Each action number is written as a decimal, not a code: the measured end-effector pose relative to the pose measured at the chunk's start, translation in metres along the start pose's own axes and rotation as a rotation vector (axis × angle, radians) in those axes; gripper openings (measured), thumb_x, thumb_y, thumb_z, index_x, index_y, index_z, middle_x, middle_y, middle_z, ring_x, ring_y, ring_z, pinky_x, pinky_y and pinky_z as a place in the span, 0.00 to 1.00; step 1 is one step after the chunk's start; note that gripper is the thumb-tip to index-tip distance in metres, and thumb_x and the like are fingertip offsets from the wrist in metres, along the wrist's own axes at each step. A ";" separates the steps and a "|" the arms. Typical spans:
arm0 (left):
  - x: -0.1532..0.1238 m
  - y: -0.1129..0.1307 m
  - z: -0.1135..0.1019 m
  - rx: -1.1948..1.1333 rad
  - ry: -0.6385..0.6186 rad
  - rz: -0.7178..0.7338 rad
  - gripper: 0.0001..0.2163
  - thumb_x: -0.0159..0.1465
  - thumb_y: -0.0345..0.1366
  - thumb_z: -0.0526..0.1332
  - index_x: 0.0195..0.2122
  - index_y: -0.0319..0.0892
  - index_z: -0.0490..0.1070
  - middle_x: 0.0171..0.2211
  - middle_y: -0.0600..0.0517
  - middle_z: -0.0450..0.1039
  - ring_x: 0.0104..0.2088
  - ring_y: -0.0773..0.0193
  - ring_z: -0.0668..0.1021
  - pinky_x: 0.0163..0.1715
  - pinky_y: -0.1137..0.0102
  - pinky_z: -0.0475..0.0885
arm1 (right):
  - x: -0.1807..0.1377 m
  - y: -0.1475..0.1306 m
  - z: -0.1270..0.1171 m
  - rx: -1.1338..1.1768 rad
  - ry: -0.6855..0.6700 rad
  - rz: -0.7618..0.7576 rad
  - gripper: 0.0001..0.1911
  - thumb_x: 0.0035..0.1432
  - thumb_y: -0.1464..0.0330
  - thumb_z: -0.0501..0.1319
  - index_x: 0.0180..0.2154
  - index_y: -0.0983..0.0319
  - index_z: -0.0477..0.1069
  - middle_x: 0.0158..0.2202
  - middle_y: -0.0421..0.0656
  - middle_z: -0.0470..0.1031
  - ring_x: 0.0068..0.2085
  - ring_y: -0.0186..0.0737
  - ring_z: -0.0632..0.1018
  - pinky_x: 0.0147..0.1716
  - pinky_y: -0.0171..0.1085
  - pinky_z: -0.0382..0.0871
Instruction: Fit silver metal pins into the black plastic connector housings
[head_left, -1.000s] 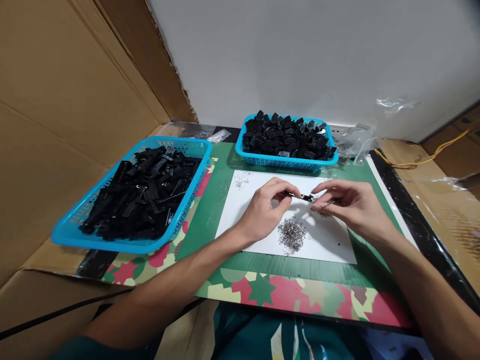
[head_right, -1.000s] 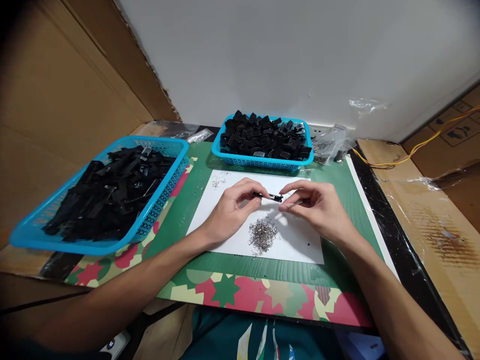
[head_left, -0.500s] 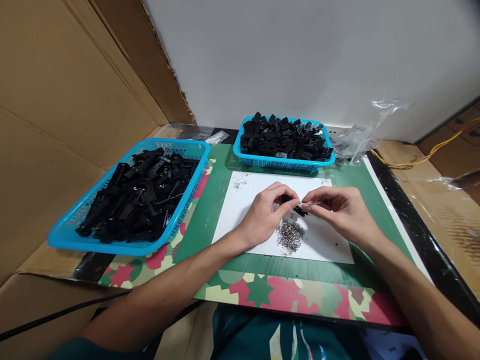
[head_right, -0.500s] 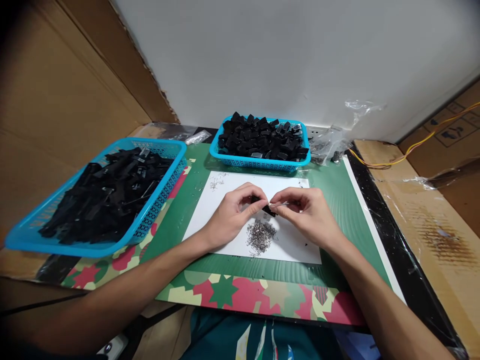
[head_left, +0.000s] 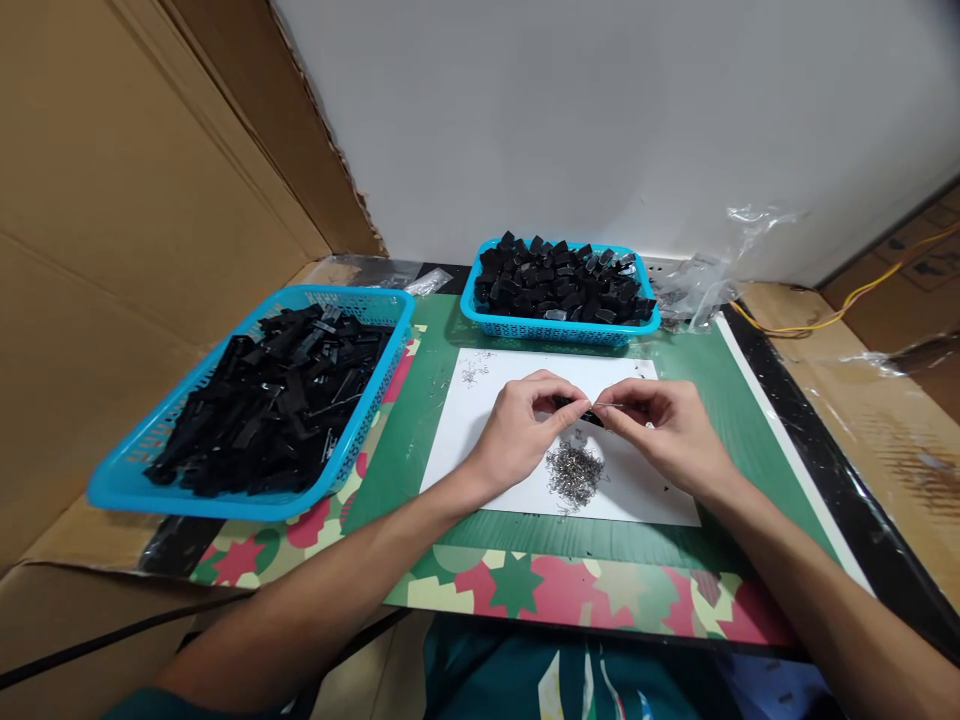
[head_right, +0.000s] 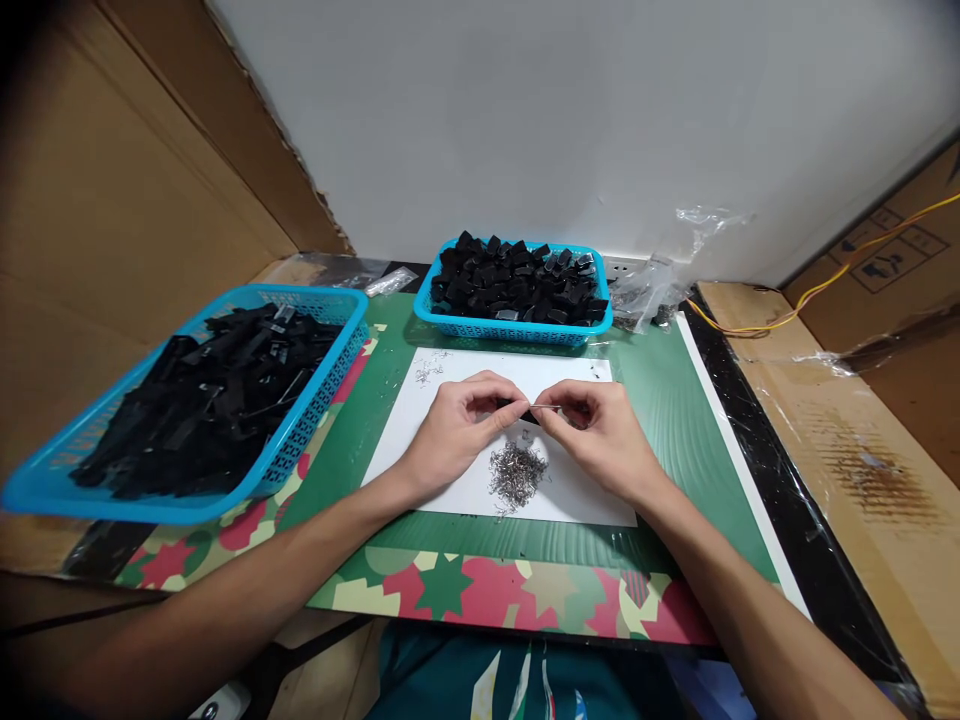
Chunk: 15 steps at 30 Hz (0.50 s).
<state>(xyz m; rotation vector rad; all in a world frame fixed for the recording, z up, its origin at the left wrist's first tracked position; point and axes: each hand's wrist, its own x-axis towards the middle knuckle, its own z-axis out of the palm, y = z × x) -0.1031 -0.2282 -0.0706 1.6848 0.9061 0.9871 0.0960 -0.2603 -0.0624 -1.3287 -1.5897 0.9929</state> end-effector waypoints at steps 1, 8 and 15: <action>0.000 0.000 0.000 0.000 -0.003 -0.001 0.04 0.67 0.34 0.68 0.38 0.40 0.82 0.40 0.47 0.79 0.43 0.60 0.80 0.45 0.64 0.77 | 0.000 0.001 -0.001 -0.021 0.018 -0.005 0.11 0.60 0.61 0.68 0.33 0.63 0.81 0.30 0.44 0.81 0.29 0.38 0.75 0.29 0.37 0.66; 0.000 -0.004 -0.004 -0.019 -0.033 -0.058 0.09 0.66 0.30 0.67 0.47 0.40 0.82 0.50 0.43 0.78 0.51 0.58 0.80 0.54 0.60 0.78 | 0.008 0.006 -0.022 -0.080 0.032 0.162 0.10 0.53 0.63 0.67 0.29 0.65 0.80 0.26 0.46 0.80 0.27 0.40 0.77 0.26 0.36 0.66; -0.001 -0.002 -0.004 0.104 -0.024 -0.038 0.06 0.65 0.33 0.70 0.43 0.40 0.83 0.42 0.46 0.82 0.40 0.59 0.82 0.44 0.63 0.80 | 0.010 0.011 -0.024 -0.229 -0.059 0.186 0.12 0.56 0.63 0.63 0.30 0.64 0.80 0.28 0.47 0.82 0.29 0.42 0.78 0.29 0.38 0.67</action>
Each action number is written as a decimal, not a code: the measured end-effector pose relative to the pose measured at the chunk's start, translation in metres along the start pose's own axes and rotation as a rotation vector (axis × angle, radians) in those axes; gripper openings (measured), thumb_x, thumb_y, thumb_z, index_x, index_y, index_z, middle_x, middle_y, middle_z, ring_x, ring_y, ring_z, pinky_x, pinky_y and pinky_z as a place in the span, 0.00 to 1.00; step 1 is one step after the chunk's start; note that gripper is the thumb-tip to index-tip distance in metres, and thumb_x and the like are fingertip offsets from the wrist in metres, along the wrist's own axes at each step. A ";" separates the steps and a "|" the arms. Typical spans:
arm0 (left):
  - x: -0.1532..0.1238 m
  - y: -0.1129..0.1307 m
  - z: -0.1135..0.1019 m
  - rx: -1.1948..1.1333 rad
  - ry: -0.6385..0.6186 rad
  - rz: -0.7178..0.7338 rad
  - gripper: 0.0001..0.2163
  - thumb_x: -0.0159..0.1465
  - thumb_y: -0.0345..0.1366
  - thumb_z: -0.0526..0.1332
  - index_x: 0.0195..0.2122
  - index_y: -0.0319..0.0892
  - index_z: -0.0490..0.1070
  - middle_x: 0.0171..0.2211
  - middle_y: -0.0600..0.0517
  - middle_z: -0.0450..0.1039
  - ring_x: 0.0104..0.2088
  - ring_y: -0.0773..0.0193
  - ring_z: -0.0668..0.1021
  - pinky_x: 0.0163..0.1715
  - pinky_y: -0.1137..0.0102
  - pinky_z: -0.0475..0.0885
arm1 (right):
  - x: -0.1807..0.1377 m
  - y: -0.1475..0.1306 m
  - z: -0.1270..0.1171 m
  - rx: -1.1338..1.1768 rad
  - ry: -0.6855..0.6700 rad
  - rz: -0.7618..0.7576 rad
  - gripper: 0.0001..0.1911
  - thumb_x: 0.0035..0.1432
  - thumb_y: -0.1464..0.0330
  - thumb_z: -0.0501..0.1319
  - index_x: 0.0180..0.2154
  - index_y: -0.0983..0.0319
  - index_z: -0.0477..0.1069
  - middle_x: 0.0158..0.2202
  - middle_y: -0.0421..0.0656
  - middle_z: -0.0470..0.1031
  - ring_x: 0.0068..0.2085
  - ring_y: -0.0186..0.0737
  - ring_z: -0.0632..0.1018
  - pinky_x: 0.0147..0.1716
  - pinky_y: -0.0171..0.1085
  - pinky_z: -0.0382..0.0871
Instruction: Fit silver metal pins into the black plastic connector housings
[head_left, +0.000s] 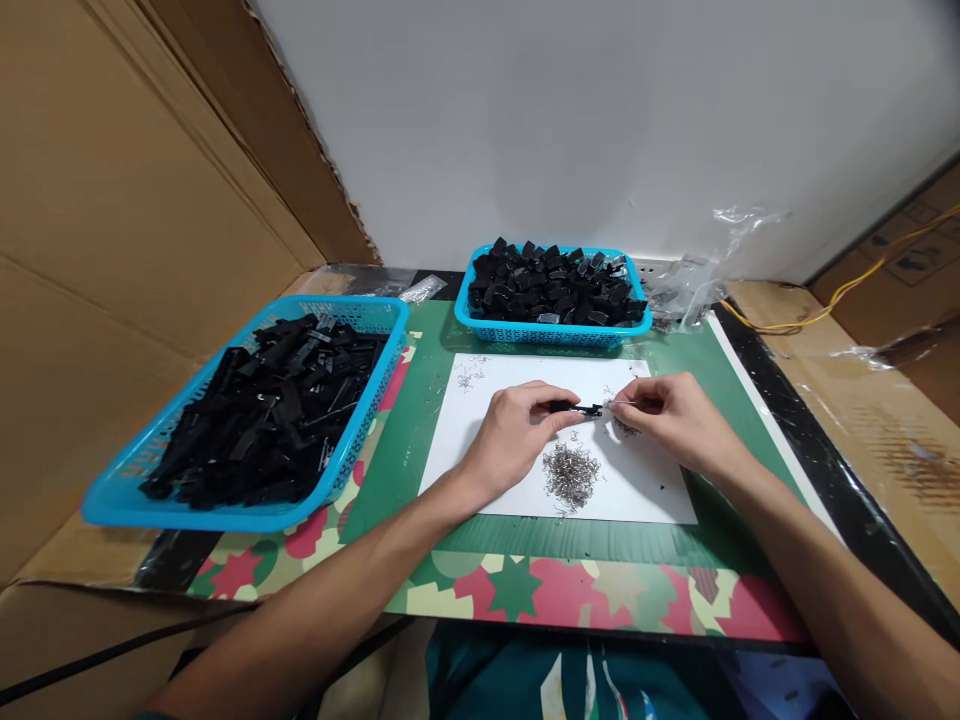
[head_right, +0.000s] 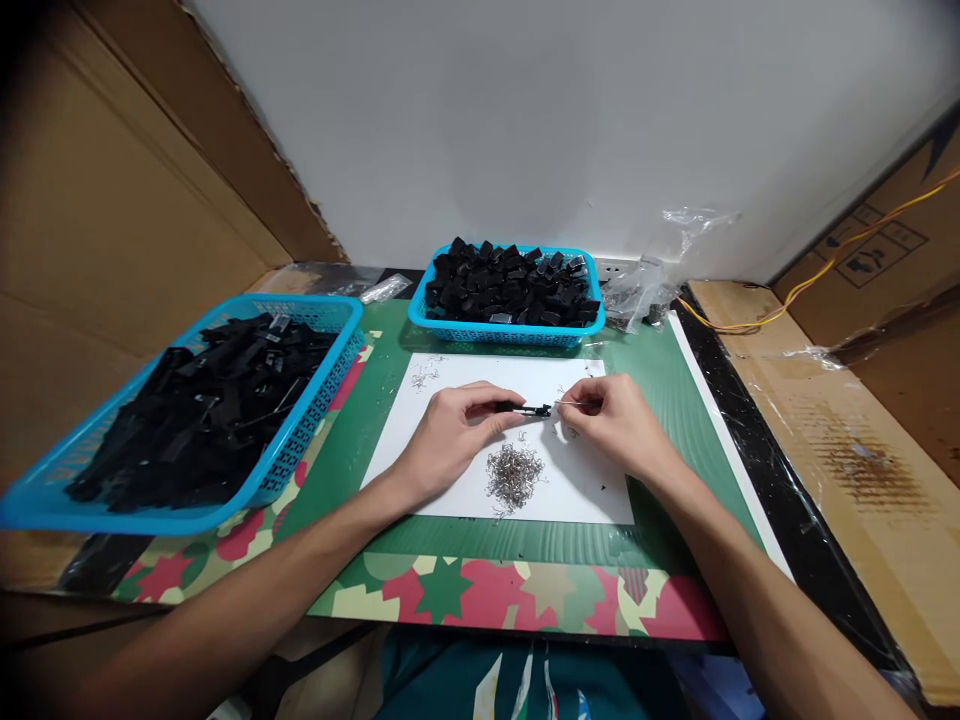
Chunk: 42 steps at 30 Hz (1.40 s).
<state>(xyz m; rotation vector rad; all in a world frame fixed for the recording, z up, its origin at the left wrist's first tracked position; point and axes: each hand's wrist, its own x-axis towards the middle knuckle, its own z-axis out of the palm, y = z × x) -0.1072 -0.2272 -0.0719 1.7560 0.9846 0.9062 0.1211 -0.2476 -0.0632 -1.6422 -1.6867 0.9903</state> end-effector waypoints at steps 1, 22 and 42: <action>-0.001 0.001 0.000 0.026 -0.010 0.020 0.05 0.65 0.32 0.70 0.42 0.40 0.83 0.40 0.47 0.82 0.39 0.60 0.82 0.42 0.64 0.80 | 0.000 0.000 0.001 -0.042 -0.011 -0.010 0.12 0.57 0.63 0.63 0.30 0.64 0.80 0.28 0.46 0.82 0.30 0.42 0.78 0.29 0.38 0.66; -0.006 0.003 0.004 0.168 -0.080 0.150 0.05 0.63 0.30 0.72 0.41 0.42 0.84 0.38 0.49 0.81 0.38 0.60 0.81 0.40 0.65 0.74 | -0.004 -0.003 0.011 -0.282 0.045 -0.035 0.08 0.55 0.67 0.60 0.26 0.61 0.75 0.21 0.39 0.69 0.25 0.36 0.67 0.25 0.37 0.57; -0.005 0.000 0.005 0.156 -0.050 0.069 0.05 0.63 0.30 0.72 0.41 0.41 0.85 0.35 0.49 0.82 0.33 0.63 0.79 0.34 0.68 0.72 | -0.007 -0.005 0.024 -0.444 0.181 -0.177 0.08 0.56 0.71 0.60 0.28 0.62 0.76 0.21 0.41 0.74 0.24 0.36 0.70 0.27 0.36 0.57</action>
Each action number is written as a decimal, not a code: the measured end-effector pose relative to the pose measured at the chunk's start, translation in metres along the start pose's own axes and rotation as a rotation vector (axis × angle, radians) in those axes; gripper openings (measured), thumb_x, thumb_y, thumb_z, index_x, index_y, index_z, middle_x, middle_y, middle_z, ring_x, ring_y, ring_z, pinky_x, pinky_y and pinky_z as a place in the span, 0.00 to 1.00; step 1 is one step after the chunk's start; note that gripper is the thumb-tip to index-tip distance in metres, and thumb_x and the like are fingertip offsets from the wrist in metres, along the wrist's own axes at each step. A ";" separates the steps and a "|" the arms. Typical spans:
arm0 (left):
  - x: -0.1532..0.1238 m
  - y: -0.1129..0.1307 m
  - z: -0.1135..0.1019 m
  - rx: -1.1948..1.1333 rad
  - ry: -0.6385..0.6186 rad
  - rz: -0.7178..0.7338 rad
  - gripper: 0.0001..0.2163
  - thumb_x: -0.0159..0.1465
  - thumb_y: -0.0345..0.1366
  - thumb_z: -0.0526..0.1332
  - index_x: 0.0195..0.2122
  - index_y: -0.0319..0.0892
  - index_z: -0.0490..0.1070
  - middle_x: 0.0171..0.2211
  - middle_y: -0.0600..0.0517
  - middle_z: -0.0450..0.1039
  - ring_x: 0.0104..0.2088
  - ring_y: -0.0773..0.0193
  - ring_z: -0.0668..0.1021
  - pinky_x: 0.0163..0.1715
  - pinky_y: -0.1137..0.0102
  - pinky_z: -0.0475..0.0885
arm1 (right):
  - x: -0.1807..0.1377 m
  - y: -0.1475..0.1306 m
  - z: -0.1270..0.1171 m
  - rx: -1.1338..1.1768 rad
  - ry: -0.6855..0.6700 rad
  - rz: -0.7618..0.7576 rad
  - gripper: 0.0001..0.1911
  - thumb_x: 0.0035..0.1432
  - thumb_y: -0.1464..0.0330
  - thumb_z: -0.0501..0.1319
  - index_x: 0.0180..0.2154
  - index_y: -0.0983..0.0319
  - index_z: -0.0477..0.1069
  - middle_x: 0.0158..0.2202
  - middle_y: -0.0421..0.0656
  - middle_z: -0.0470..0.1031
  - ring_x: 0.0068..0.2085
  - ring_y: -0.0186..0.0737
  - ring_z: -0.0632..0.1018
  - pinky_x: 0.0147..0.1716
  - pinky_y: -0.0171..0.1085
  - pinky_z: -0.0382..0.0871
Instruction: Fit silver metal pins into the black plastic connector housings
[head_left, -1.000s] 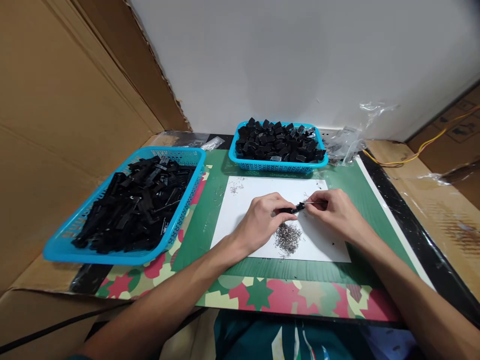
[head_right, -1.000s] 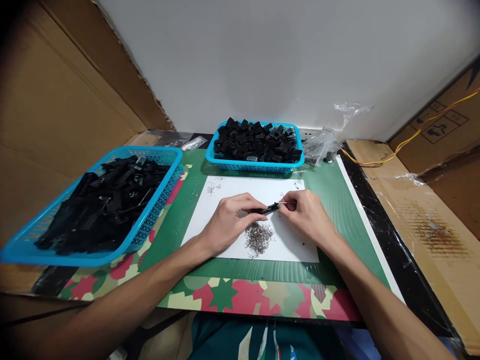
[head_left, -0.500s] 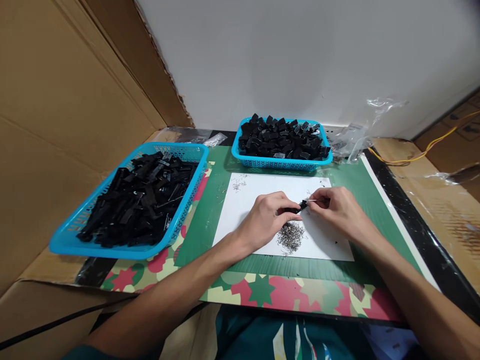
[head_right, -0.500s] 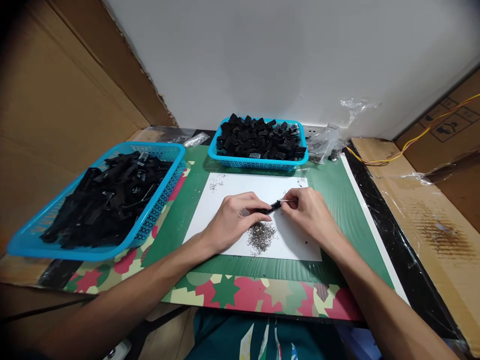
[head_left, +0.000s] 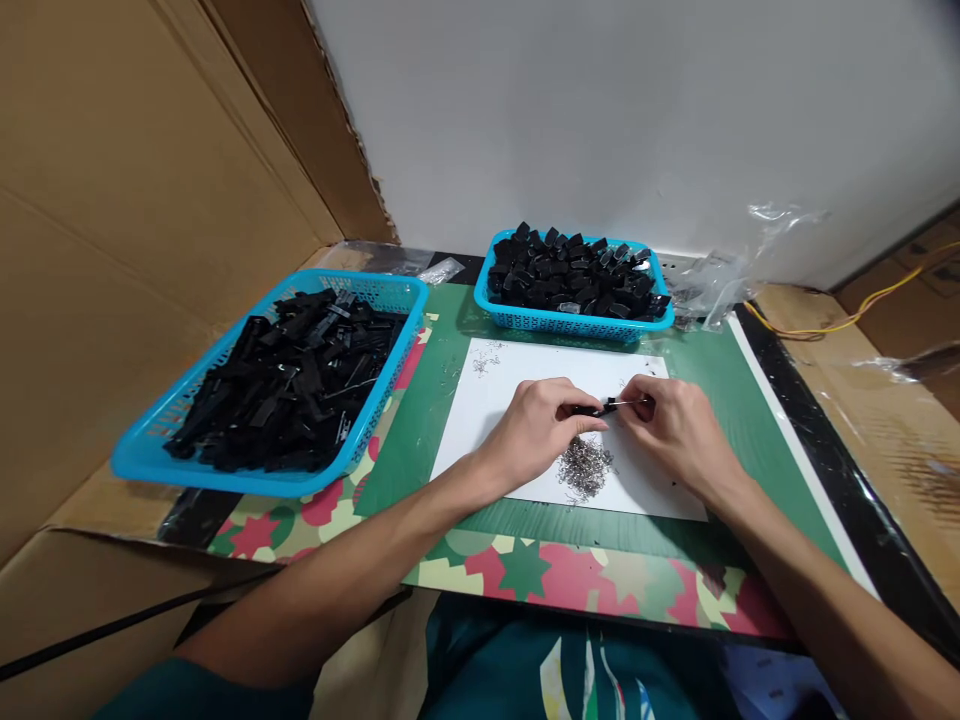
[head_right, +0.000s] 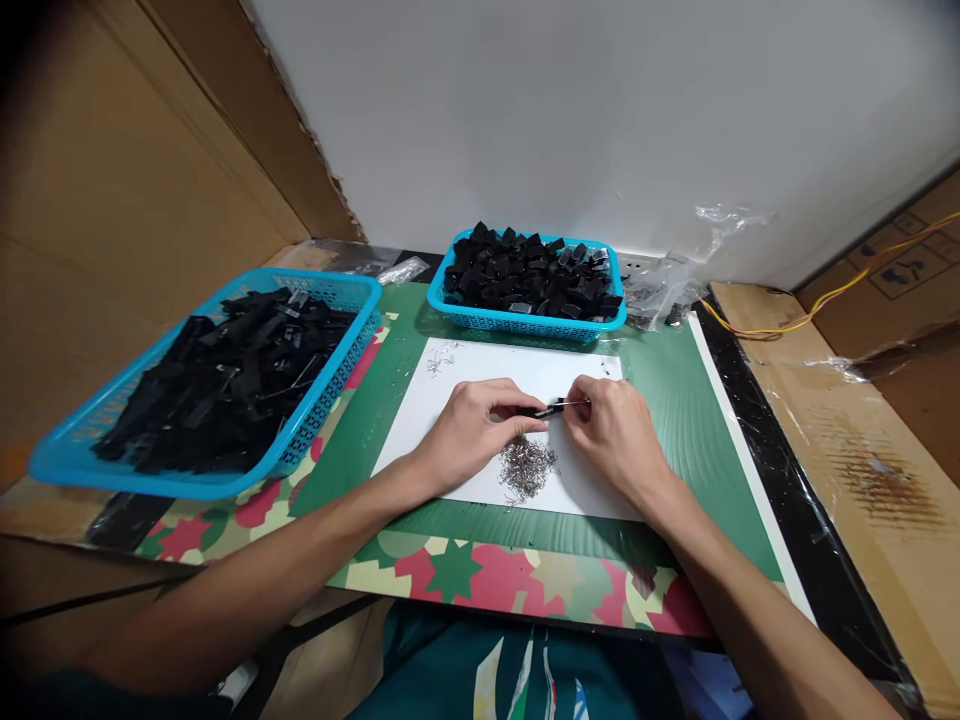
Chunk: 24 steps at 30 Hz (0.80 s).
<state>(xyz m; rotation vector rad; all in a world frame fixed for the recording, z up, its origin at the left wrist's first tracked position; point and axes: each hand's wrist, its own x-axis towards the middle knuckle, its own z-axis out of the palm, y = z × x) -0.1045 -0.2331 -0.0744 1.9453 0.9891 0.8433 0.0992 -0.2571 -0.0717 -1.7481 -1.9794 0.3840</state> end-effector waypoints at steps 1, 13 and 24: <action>0.000 0.001 0.000 -0.001 0.006 -0.008 0.05 0.63 0.30 0.72 0.41 0.41 0.85 0.35 0.49 0.82 0.33 0.63 0.79 0.34 0.68 0.73 | 0.001 0.002 -0.001 0.017 -0.012 0.001 0.08 0.56 0.72 0.60 0.28 0.62 0.77 0.22 0.41 0.75 0.24 0.37 0.71 0.27 0.36 0.58; 0.002 0.003 -0.009 0.058 -0.014 0.001 0.05 0.65 0.31 0.69 0.42 0.41 0.84 0.37 0.49 0.81 0.34 0.63 0.79 0.36 0.68 0.74 | 0.004 0.024 -0.022 0.057 0.034 -0.175 0.13 0.66 0.70 0.59 0.42 0.61 0.84 0.42 0.49 0.85 0.41 0.48 0.84 0.41 0.43 0.75; 0.011 0.000 -0.009 0.119 -0.023 0.052 0.07 0.70 0.36 0.65 0.44 0.43 0.82 0.40 0.49 0.81 0.37 0.62 0.81 0.37 0.67 0.74 | 0.006 0.016 -0.019 0.655 0.176 0.039 0.08 0.65 0.65 0.65 0.36 0.63 0.78 0.32 0.45 0.83 0.32 0.39 0.84 0.35 0.38 0.80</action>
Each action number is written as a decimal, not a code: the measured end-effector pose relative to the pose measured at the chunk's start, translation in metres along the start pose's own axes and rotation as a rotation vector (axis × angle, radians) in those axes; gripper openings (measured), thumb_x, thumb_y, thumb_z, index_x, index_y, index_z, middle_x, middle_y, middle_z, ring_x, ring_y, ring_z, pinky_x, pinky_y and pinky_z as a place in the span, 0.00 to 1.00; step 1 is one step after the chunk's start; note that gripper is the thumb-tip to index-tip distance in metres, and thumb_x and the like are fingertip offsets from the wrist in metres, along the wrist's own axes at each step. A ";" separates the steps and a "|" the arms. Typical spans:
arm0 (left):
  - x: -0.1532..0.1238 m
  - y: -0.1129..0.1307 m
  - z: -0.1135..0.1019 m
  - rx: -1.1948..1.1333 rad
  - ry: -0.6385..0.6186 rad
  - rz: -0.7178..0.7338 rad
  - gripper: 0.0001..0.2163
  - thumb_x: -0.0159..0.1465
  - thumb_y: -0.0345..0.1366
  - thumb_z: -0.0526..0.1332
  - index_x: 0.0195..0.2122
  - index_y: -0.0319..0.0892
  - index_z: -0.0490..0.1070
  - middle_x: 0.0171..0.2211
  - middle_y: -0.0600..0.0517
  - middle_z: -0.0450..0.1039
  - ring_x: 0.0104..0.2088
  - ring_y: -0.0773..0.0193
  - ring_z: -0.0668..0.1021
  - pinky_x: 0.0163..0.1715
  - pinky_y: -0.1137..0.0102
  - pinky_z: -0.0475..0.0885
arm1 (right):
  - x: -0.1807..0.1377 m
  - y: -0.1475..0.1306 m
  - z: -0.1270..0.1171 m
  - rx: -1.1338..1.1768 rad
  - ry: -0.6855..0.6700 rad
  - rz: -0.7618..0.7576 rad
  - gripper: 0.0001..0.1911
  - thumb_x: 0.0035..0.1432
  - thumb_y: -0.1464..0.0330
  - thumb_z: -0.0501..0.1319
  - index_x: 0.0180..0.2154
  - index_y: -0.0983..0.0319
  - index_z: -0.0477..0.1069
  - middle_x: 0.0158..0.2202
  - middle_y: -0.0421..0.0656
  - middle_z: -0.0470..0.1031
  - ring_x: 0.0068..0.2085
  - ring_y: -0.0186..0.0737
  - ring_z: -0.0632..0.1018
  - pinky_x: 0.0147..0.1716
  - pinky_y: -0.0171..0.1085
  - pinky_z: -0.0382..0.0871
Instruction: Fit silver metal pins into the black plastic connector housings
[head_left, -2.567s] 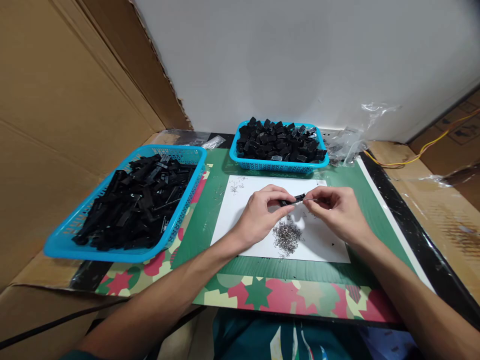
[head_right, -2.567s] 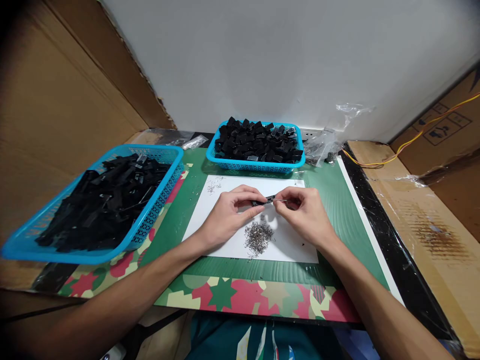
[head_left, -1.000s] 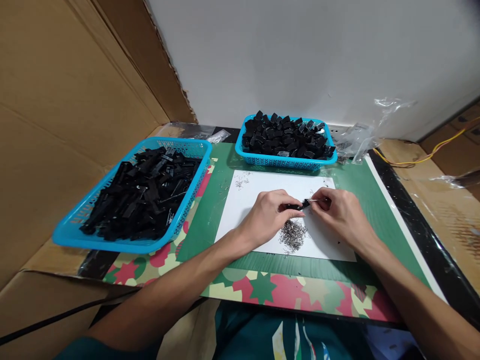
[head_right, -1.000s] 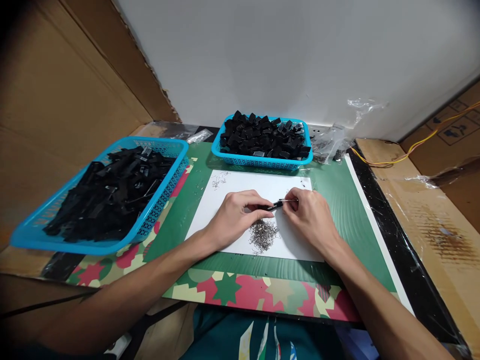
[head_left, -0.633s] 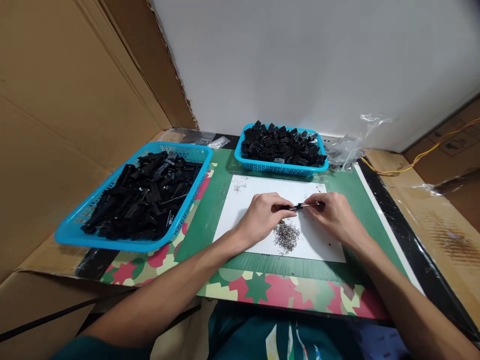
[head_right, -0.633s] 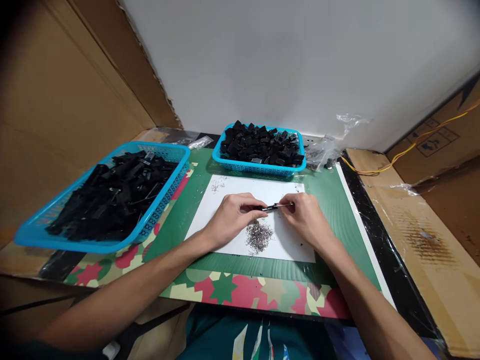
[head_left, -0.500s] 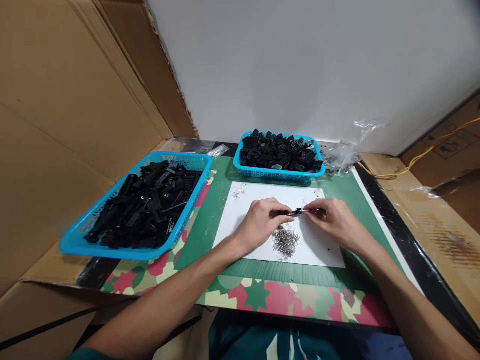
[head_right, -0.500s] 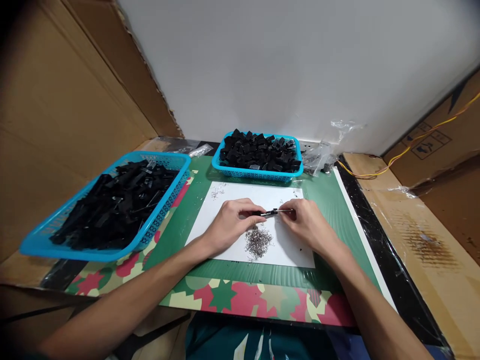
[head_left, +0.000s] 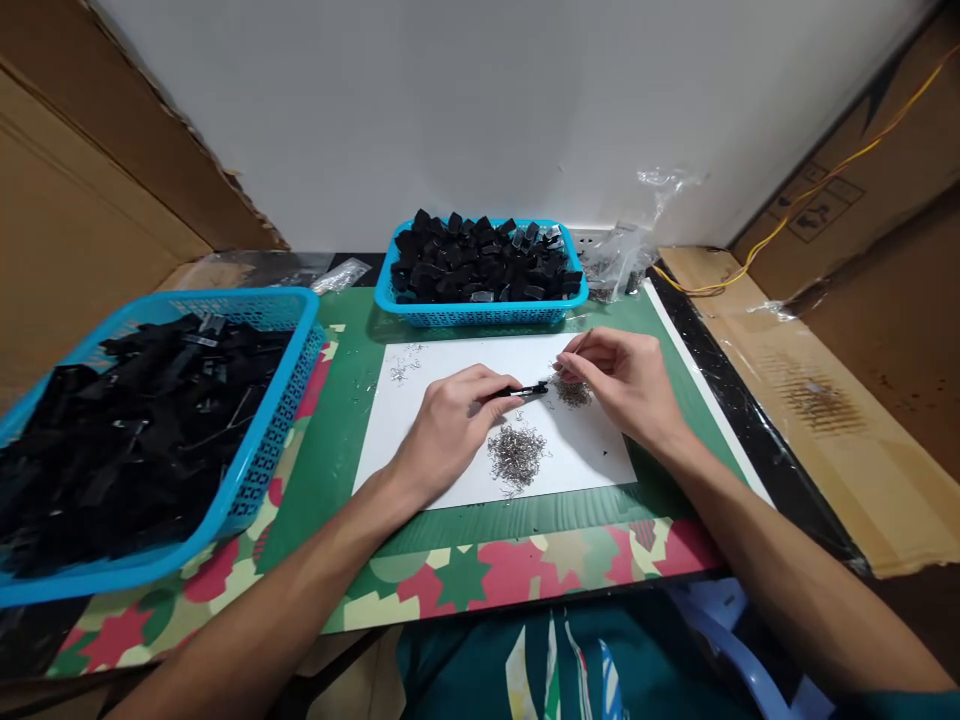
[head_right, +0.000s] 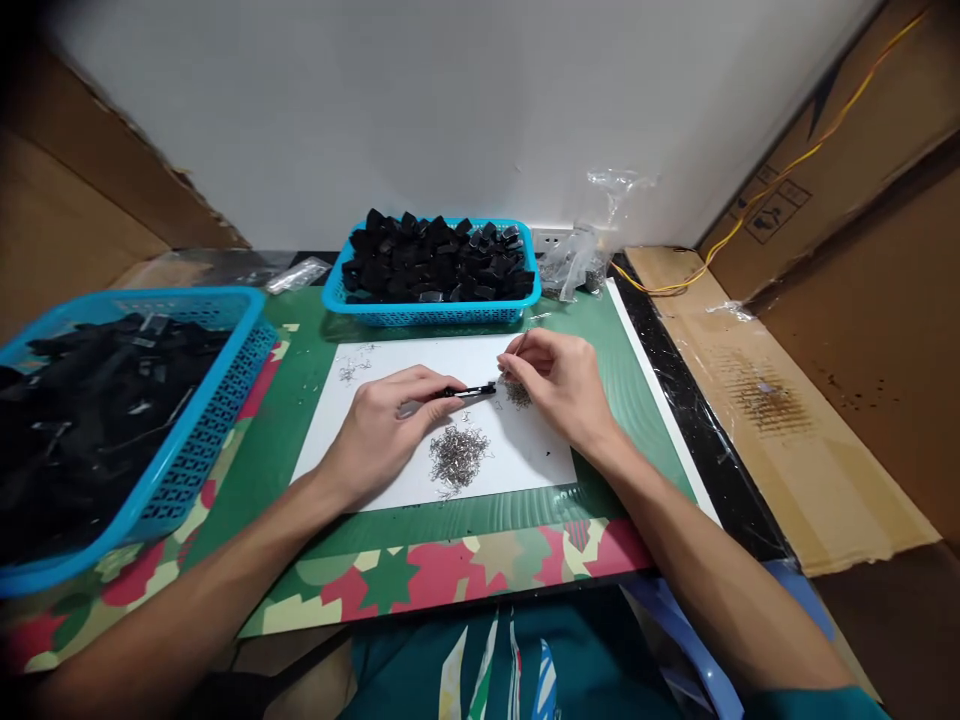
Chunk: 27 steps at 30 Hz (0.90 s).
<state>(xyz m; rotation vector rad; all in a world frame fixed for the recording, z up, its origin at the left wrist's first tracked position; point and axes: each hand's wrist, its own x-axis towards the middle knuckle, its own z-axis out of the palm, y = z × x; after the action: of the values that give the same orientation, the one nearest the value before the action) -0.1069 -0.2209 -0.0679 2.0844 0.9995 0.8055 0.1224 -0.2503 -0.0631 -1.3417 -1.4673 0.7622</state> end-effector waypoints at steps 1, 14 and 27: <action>0.000 0.000 0.000 -0.015 0.002 -0.010 0.07 0.69 0.36 0.65 0.44 0.43 0.82 0.40 0.49 0.81 0.37 0.62 0.81 0.37 0.67 0.75 | 0.000 0.000 0.003 0.035 -0.011 0.031 0.08 0.64 0.65 0.66 0.35 0.63 0.77 0.32 0.45 0.83 0.32 0.39 0.84 0.35 0.38 0.80; -0.002 -0.003 0.000 -0.099 0.004 -0.050 0.06 0.68 0.31 0.64 0.41 0.42 0.82 0.40 0.49 0.81 0.38 0.62 0.81 0.38 0.68 0.75 | -0.004 0.005 0.013 0.018 -0.025 0.075 0.08 0.62 0.65 0.66 0.33 0.62 0.75 0.31 0.47 0.84 0.32 0.42 0.86 0.34 0.39 0.83; -0.005 0.000 -0.005 -0.098 0.099 -0.051 0.09 0.71 0.39 0.62 0.41 0.42 0.80 0.41 0.48 0.82 0.43 0.59 0.81 0.44 0.67 0.74 | -0.007 -0.004 0.019 0.008 0.139 -0.063 0.10 0.66 0.61 0.64 0.36 0.60 0.75 0.31 0.44 0.83 0.33 0.43 0.85 0.37 0.40 0.81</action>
<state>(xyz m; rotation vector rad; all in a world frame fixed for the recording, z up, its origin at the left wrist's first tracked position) -0.1135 -0.2232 -0.0662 1.9445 1.0412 0.9206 0.1029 -0.2547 -0.0669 -1.3098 -1.3886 0.6213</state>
